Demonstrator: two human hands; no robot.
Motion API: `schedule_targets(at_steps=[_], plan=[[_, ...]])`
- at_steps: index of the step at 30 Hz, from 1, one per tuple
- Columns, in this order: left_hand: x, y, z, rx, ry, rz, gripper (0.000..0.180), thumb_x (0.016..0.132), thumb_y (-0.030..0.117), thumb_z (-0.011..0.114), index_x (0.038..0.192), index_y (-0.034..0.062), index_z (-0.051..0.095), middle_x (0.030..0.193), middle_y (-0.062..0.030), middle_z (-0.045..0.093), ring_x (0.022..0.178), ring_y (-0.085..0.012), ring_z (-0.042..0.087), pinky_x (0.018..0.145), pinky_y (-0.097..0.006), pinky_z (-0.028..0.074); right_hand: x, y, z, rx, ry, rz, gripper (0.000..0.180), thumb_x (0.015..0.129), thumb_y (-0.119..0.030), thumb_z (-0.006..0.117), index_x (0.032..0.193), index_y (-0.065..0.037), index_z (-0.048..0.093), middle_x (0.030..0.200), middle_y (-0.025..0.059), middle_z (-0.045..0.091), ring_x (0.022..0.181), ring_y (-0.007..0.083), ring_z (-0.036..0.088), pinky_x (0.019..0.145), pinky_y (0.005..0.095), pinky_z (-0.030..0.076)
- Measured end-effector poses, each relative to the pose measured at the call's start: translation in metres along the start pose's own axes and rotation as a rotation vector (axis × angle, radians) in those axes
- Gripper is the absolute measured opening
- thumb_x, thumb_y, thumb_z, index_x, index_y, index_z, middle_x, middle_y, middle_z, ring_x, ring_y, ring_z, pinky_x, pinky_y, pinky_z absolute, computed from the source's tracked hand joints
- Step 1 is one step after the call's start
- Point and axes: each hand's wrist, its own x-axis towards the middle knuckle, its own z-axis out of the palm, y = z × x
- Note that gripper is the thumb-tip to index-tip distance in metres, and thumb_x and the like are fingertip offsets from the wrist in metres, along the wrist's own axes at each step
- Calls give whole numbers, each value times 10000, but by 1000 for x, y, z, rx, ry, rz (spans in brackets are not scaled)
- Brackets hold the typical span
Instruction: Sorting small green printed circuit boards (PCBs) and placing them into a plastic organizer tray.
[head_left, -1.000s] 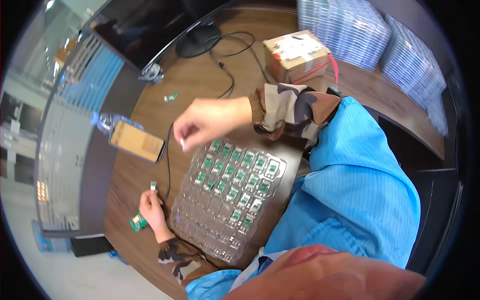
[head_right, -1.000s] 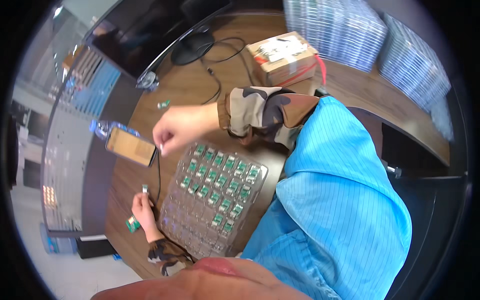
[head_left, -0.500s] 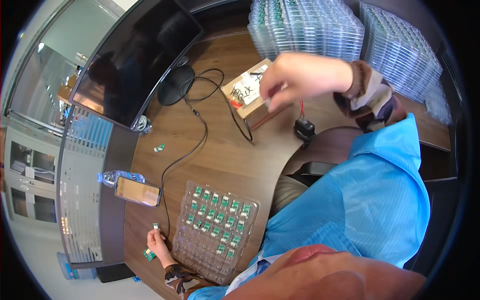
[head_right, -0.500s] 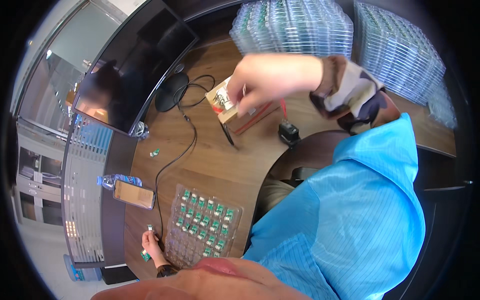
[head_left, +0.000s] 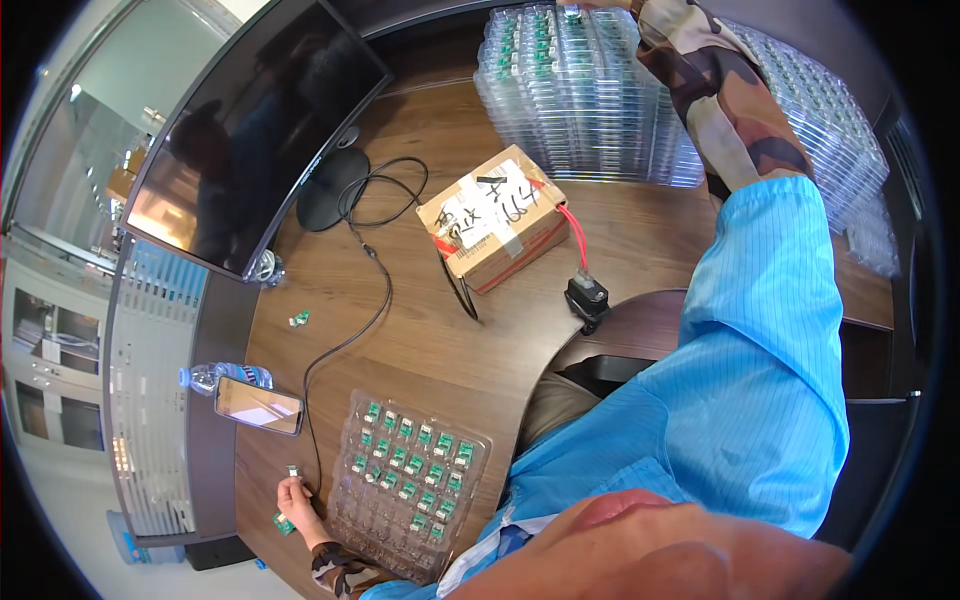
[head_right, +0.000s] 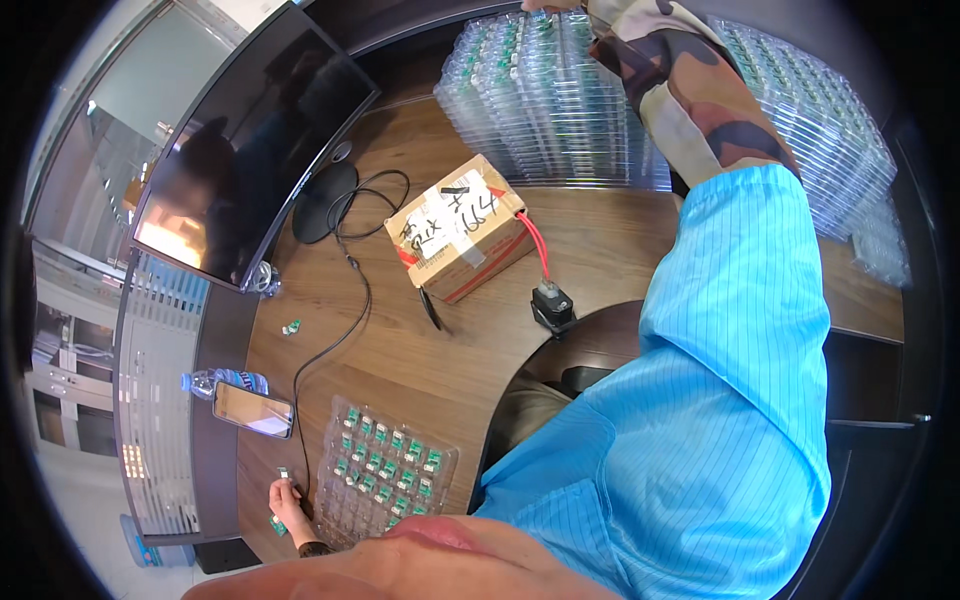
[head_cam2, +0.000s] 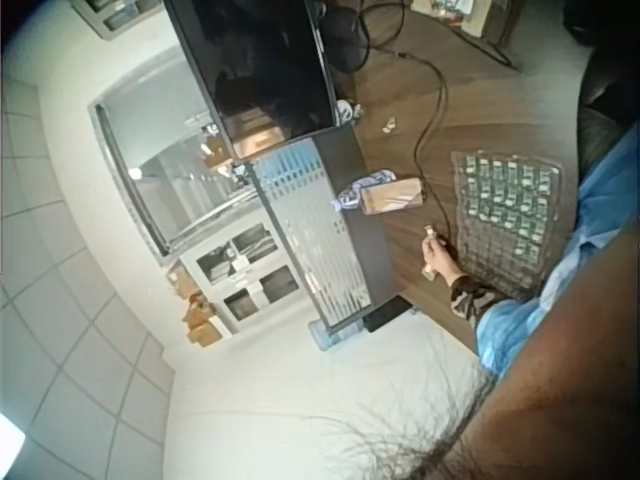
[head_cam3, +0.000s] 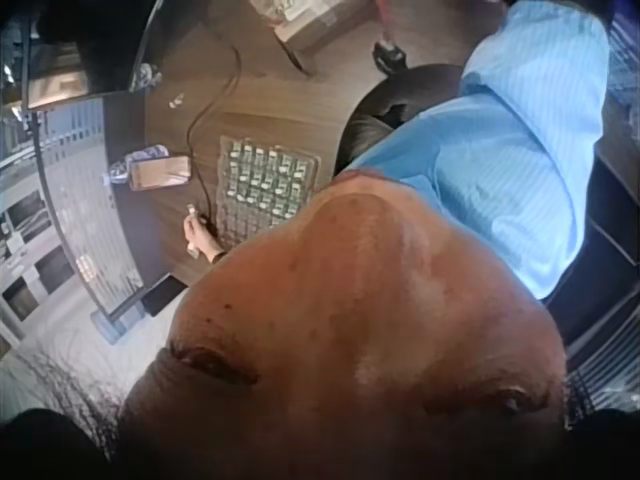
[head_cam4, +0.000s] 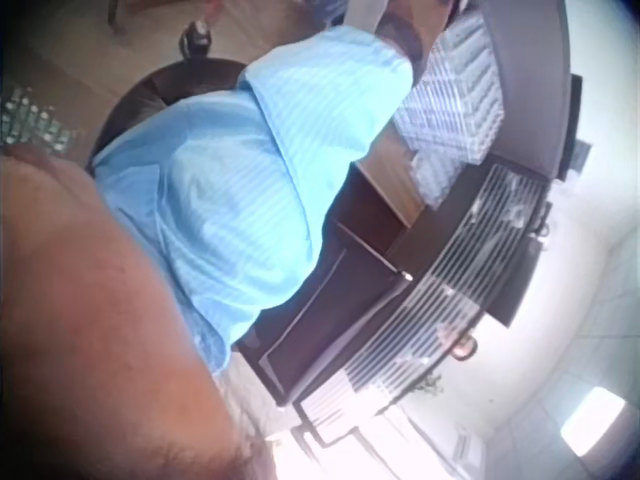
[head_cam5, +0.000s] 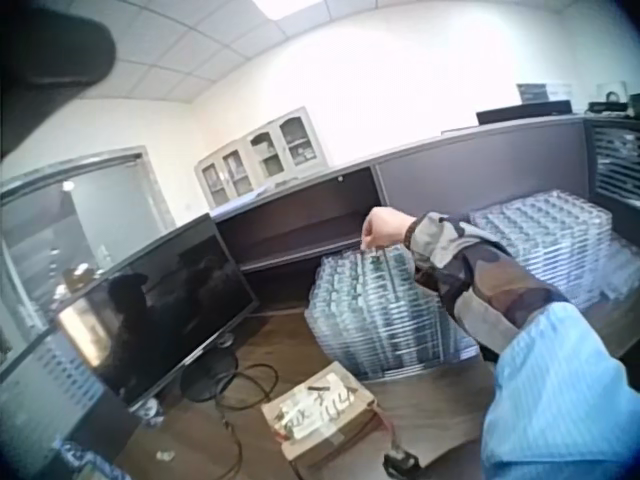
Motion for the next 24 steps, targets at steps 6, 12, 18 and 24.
schedule_targets(at_steps=[6, 12, 18, 24], plan=[[0, -6, -1, 9, 5, 18, 145, 866, 176, 522, 787, 74, 588, 538, 30, 456, 471, -44, 354, 453, -165, 264, 1, 26, -11, -14, 64, 68, 331, 746, -228, 669, 1008, -44, 582, 968, 96, 603, 785, 176, 585, 718, 264, 472], [-3, 1, 1, -42, 8, 12, 135, 856, 147, 522, 773, 60, 582, 542, 23, 461, 483, -51, 366, 476, -168, 281, -14, 54, -21, -42, 125, 152, 382, 753, -259, 659, 1048, -39, 557, 1009, 117, 587, 811, 185, 582, 739, 273, 470], [-1, -2, -3, -16, 4, -21, 133, 857, 144, 519, 774, 61, 583, 544, 25, 457, 485, -50, 364, 479, -164, 279, -28, 80, -30, -57, 194, 222, 433, 759, -289, 648, 1089, -34, 532, 1049, 137, 571, 836, 194, 579, 759, 282, 468], [1, -1, 2, -37, 12, -13, 136, 856, 141, 517, 769, 59, 582, 547, 23, 459, 488, -51, 370, 483, -164, 282, -43, 103, -43, -78, 268, 289, 484, 766, -320, 637, 1130, -28, 506, 1090, 158, 554, 862, 203, 576, 779, 291, 465]])
